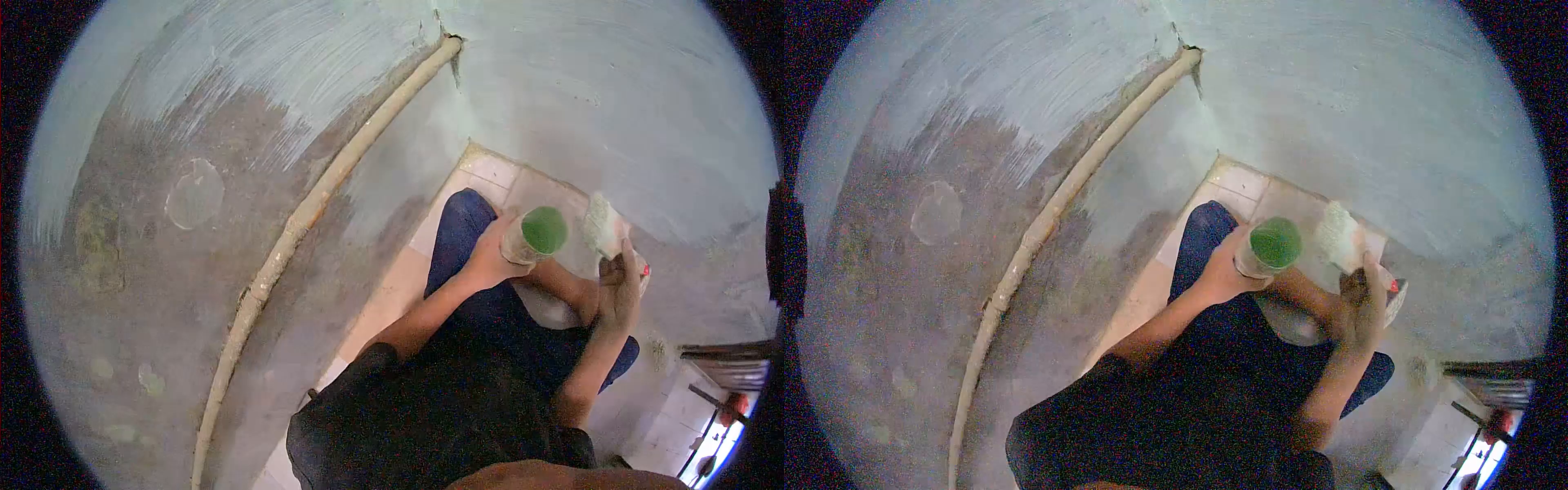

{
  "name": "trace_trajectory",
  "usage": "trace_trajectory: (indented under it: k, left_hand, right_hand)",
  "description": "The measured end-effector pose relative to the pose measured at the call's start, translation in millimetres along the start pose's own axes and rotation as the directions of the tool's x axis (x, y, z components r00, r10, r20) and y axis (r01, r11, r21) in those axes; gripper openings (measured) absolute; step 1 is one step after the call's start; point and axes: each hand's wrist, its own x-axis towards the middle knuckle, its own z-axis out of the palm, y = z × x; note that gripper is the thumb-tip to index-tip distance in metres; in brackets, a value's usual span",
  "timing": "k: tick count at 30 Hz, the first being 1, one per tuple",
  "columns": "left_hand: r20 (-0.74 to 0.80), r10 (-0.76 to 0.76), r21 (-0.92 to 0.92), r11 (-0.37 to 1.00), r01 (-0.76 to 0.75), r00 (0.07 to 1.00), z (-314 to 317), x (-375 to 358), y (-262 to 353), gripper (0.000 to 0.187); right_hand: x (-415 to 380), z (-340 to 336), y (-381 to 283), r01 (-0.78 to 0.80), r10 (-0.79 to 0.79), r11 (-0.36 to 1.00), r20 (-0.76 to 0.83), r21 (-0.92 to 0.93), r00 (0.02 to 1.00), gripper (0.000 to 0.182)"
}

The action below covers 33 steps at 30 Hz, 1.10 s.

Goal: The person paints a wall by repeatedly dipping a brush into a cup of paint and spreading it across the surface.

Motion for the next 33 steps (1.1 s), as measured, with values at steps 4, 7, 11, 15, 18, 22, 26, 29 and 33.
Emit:
trace_trajectory:
  k: [4, 7, 11, 15, 18, 22, 26, 29, 33]
  left_hand:
    - [-0.073, 0.058, 0.036, 0.998, -0.056, 0.996, -17.3, -5.3, -2.7, 0.088]
    - [-0.071, 0.021, -0.003, 1.0, -0.021, 0.997, -21.5, -7.9, 5.5, 0.086]
    - [-0.077, 0.017, 0.042, 0.999, -0.014, 0.997, -12.5, -6.5, 16.6, 0.082]
    - [-0.061, 0.027, 0.003, 1.0, -0.027, 0.998, 1.6, -3.7, 27.1, 0.081]
    - [-0.098, 0.048, 0.019, 0.999, -0.046, 0.994, 10.7, -7.9, 35.4, 0.082]
    - [-0.095, 0.051, 0.031, 0.998, -0.049, 0.994, 11.0, -10.3, 31.4, 0.088]
    - [-0.101, 0.037, 0.053, 0.998, -0.032, 0.994, 6.1, -11.3, 33.3, 0.088]
    - [-0.118, 0.068, 0.094, 0.994, -0.057, 0.991, 4.0, -10.7, 24.7, 0.088]
    - [-0.133, 0.044, 0.106, 0.994, -0.03, 0.99, 0.1, -8.2, 15.9, 0.088]
  right_hand:
    - [-7.8, 3.6, 15.3, 0.063, -0.057, 0.993, 0.059, -0.095, 0.997, 0.017]
    - [-10.4, 5.8, 8.7, 0.05, -0.036, 0.992, 0.13, -0.113, 0.991, 0.013]
    - [-20.5, 12.9, -6.9, 0.131, -0.12, 0.971, 0.067, -0.199, 0.991, 0.012]
    - [-41.9, 35.5, -37.5, 0.223, -0.204, 0.905, 0.092, -0.362, 0.975, 0.017]
    - [-57.1, 52.5, -49.6, 0.266, -0.249, 0.826, 0.101, -0.497, 0.963, 0.018]
    - [-60.4, 54.4, -45.8, 0.33, -0.316, 0.648, 0.152, -0.687, 0.937, 0.015]
    - [-61.9, 59.5, -32.6, 0.345, -0.349, 0.571, 0.161, -0.745, 0.923, 0.015]
    - [-71.4, 72.8, -15.0, 0.4, -0.418, 0.503, 0.189, -0.766, 0.888, 0.019]
    - [-67.1, 78.8, 10.3, 0.49, -0.53, 0.165, 0.342, -0.856, 0.776, 0.024]
